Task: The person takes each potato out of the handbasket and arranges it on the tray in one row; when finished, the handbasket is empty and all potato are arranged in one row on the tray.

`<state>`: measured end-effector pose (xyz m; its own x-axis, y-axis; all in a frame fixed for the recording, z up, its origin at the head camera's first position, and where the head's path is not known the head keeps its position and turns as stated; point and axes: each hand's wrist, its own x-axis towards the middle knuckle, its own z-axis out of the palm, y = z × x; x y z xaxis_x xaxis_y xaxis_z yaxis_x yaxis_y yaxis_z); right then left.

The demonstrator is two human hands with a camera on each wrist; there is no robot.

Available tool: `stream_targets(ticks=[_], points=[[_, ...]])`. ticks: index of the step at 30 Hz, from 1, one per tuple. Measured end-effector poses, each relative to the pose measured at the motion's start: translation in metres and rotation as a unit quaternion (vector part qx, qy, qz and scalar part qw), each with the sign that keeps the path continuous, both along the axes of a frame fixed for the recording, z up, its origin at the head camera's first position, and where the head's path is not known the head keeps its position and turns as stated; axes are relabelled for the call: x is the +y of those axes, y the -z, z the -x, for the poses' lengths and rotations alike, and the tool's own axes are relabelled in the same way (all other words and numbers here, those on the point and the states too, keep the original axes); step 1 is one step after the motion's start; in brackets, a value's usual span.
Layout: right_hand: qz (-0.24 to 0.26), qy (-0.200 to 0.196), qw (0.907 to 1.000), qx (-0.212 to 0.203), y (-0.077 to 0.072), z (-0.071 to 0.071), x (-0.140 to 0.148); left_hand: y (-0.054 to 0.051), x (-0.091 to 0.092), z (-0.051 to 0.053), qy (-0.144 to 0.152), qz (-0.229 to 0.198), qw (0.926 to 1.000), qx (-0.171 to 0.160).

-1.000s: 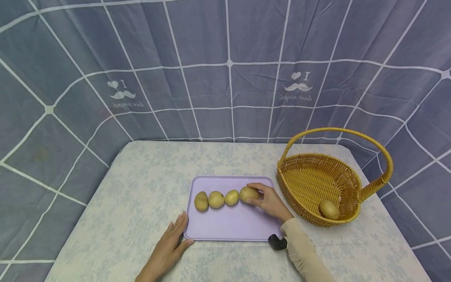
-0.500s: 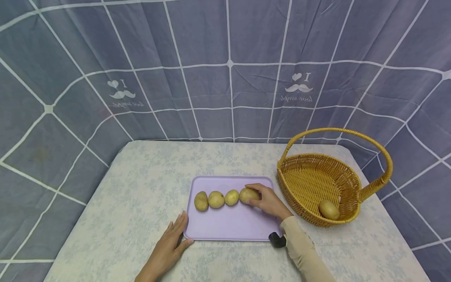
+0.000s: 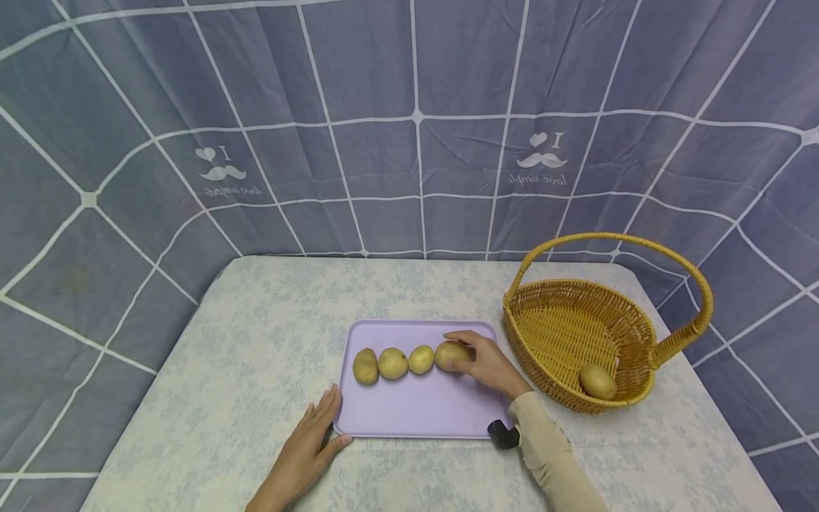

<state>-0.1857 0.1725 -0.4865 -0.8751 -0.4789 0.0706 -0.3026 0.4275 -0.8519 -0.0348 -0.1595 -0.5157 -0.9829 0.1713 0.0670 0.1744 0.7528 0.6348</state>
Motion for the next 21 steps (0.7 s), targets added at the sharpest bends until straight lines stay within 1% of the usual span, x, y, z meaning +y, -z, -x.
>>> stream_targets(ticks=[6, 11, 18, 21], points=[[0.014, 0.006, 0.9997, 0.018, -0.004, 0.001, 0.007, 0.001, 0.0, 0.0, 0.0, 0.002, 1.0, 0.001], [0.03, 0.007, 0.9994, 0.019, -0.013, -0.002, 0.013, 0.0, 0.0, 0.0, -0.002, 0.005, 1.0, 0.0], [0.042, 0.029, 0.9986, 0.011, -0.034, -0.008, 0.028, -0.002, 0.001, 0.0, -0.002, 0.005, 1.0, -0.003], [0.044, 0.046, 0.9979, 0.013, -0.045, -0.013, 0.039, -0.001, 0.001, 0.0, -0.003, 0.005, 1.0, -0.004]])
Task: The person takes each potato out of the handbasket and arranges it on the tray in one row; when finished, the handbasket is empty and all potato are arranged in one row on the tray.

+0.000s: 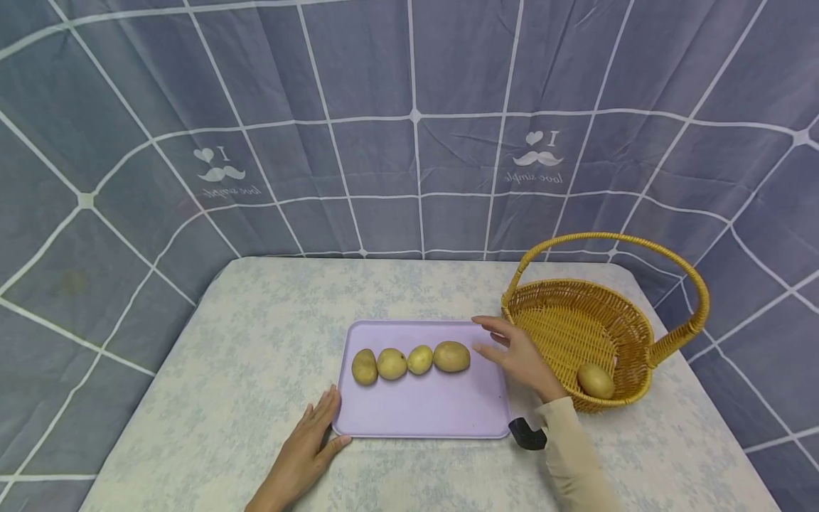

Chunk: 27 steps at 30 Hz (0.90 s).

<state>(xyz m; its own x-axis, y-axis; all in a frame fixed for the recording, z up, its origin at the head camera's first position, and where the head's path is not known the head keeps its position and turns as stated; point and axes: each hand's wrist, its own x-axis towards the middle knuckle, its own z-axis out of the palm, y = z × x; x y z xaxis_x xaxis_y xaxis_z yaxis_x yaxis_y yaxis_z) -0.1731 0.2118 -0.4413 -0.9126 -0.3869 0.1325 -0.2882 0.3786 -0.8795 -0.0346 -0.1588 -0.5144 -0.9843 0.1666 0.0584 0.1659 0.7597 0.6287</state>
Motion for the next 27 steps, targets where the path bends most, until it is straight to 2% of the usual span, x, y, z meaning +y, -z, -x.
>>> stream_targets(ticks=[7, 10, 14, 20, 27], points=[[-0.024, 0.073, 0.9963, 0.039, -0.023, -0.011, 0.045, 0.001, 0.0, 0.0, 0.001, -0.002, 1.0, 0.003], [-0.041, 0.107, 0.9927, 0.038, -0.026, -0.014, 0.07, 0.002, 0.0, 0.0, 0.002, -0.002, 0.9999, 0.01], [-0.086, 0.135, 0.9869, 0.013, -0.025, -0.016, 0.1, 0.002, -0.001, 0.0, 0.003, -0.003, 0.9998, 0.017], [-0.131, 0.134, 0.9814, -0.045, -0.019, -0.016, 0.128, 0.003, -0.001, 0.0, 0.002, -0.003, 0.9999, 0.016], [-0.187, 0.084, 0.9752, -0.083, -0.01, -0.016, 0.138, 0.002, 0.0, 0.0, 0.0, -0.004, 0.9999, 0.011]])
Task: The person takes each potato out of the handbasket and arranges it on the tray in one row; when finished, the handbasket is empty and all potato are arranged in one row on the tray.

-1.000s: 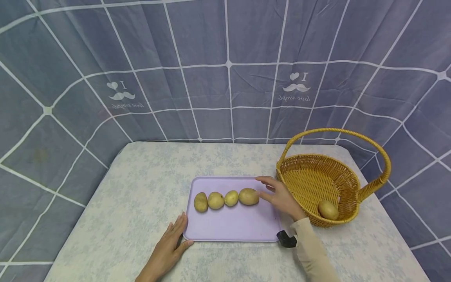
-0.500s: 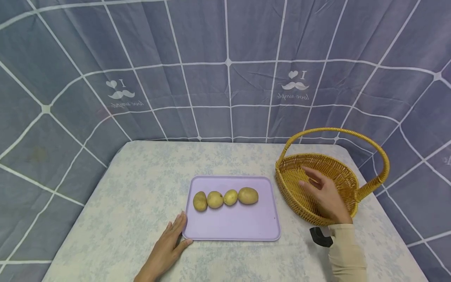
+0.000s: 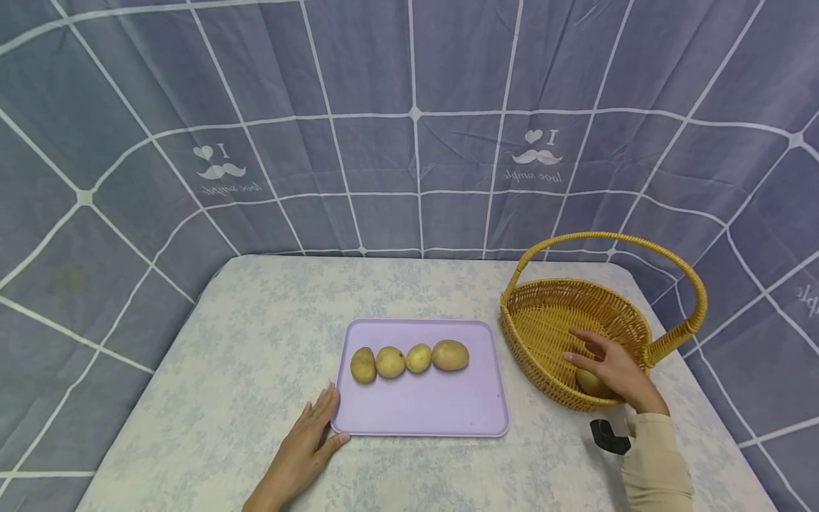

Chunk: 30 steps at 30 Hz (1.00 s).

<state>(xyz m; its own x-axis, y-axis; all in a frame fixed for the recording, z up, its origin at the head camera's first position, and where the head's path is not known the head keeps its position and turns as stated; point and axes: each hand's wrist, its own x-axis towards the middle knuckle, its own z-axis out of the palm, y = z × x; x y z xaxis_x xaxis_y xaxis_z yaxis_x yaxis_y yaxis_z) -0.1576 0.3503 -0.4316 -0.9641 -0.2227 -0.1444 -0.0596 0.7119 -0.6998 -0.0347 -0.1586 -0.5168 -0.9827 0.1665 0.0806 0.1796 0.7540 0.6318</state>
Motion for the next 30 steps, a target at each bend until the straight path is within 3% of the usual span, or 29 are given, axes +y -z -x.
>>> stream_targets(ticks=[11, 19, 24, 30], points=[[-0.026, -0.039, 0.9988, -0.011, 0.005, 0.003, -0.002, -0.001, 0.0, 0.0, -0.001, 0.0, 1.0, -0.004], [-0.015, -0.05, 0.997, -0.057, 0.011, 0.005, -0.001, -0.001, 0.001, 0.0, 0.001, -0.006, 1.0, -0.008], [-0.001, -0.047, 0.9959, -0.078, 0.012, 0.004, -0.002, -0.001, 0.001, 0.001, -0.001, -0.002, 1.0, -0.007], [-0.023, -0.033, 0.9969, -0.067, 0.012, 0.003, -0.005, 0.0, 0.001, 0.001, 0.0, 0.001, 1.0, -0.005]])
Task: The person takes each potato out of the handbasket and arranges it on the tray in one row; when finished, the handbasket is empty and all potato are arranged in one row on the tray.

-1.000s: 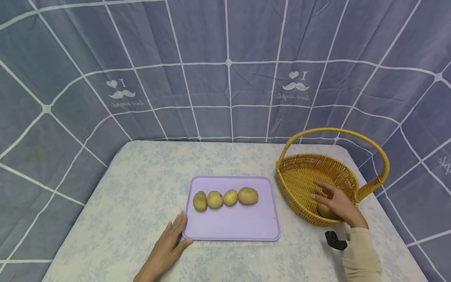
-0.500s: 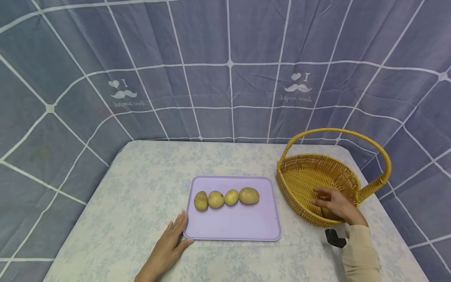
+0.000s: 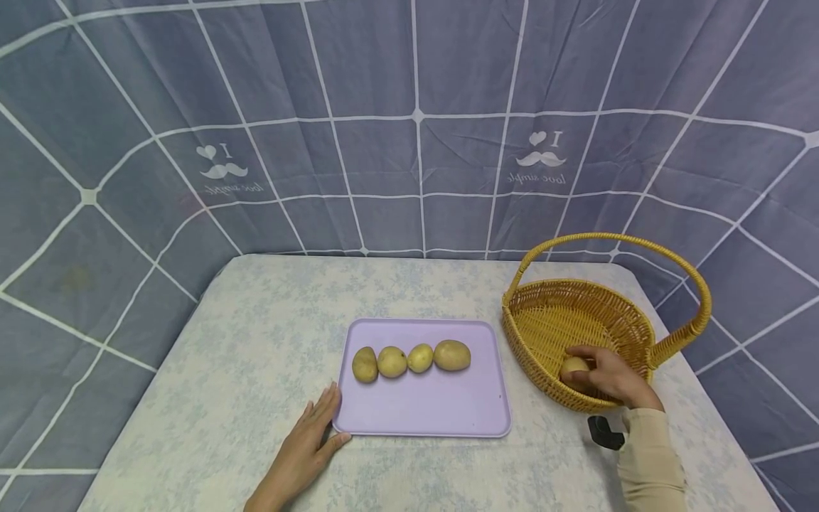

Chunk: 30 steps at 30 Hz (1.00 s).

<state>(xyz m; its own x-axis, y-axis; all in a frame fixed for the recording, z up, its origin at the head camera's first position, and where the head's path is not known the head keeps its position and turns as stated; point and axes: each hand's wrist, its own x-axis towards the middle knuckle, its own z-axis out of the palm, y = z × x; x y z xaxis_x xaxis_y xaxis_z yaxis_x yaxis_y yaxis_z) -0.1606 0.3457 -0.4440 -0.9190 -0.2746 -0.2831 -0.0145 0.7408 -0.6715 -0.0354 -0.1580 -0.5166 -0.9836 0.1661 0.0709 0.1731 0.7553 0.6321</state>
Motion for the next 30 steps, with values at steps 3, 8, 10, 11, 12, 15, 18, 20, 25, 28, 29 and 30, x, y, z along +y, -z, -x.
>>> stream_targets(ticks=[3, 8, 10, 11, 12, 15, 18, 20, 25, 28, 29, 30], points=[[-0.003, 0.003, 0.9999, 0.011, 0.0, 0.0, -0.001, 0.0, 0.0, 0.0, 0.001, 0.0, 1.0, -0.001], [-0.002, 0.014, 0.9996, 0.026, 0.002, 0.0, -0.002, 0.0, 0.0, 0.0, -0.001, 0.001, 1.0, -0.004], [-0.001, 0.019, 0.9992, 0.037, 0.002, 0.0, -0.003, 0.0, 0.0, 0.0, -0.001, 0.001, 1.0, -0.005], [-0.002, 0.022, 0.9988, 0.044, 0.001, 0.0, -0.003, 0.0, 0.0, 0.0, -0.001, 0.001, 1.0, -0.004], [-0.001, 0.026, 0.9984, 0.05, 0.001, -0.001, -0.003, 0.0, 0.0, 0.0, -0.001, 0.002, 1.0, -0.003], [0.004, 0.043, 0.9961, 0.076, -0.002, -0.004, -0.004, 0.001, 0.0, 0.0, -0.001, 0.003, 1.0, 0.0], [0.031, 0.065, 0.9915, 0.108, -0.004, -0.008, -0.008, 0.001, 0.0, 0.0, -0.001, 0.005, 1.0, 0.001], [0.056, 0.08, 0.9859, 0.136, -0.005, -0.011, -0.012, 0.001, 0.0, 0.0, -0.002, 0.005, 1.0, -0.001], [0.135, 0.097, 0.9685, 0.185, -0.011, -0.016, -0.03, 0.0, 0.0, -0.001, -0.002, 0.004, 1.0, -0.003], [0.194, 0.086, 0.9562, 0.201, -0.017, -0.015, -0.044, 0.0, 0.001, 0.0, -0.003, 0.002, 1.0, -0.002], [0.215, 0.081, 0.9514, 0.205, -0.019, -0.014, -0.049, 0.0, 0.001, 0.0, -0.003, 0.002, 1.0, -0.002], [0.233, 0.075, 0.9468, 0.209, -0.02, -0.013, -0.054, 0.0, 0.001, 0.0, -0.003, 0.002, 1.0, -0.001]])
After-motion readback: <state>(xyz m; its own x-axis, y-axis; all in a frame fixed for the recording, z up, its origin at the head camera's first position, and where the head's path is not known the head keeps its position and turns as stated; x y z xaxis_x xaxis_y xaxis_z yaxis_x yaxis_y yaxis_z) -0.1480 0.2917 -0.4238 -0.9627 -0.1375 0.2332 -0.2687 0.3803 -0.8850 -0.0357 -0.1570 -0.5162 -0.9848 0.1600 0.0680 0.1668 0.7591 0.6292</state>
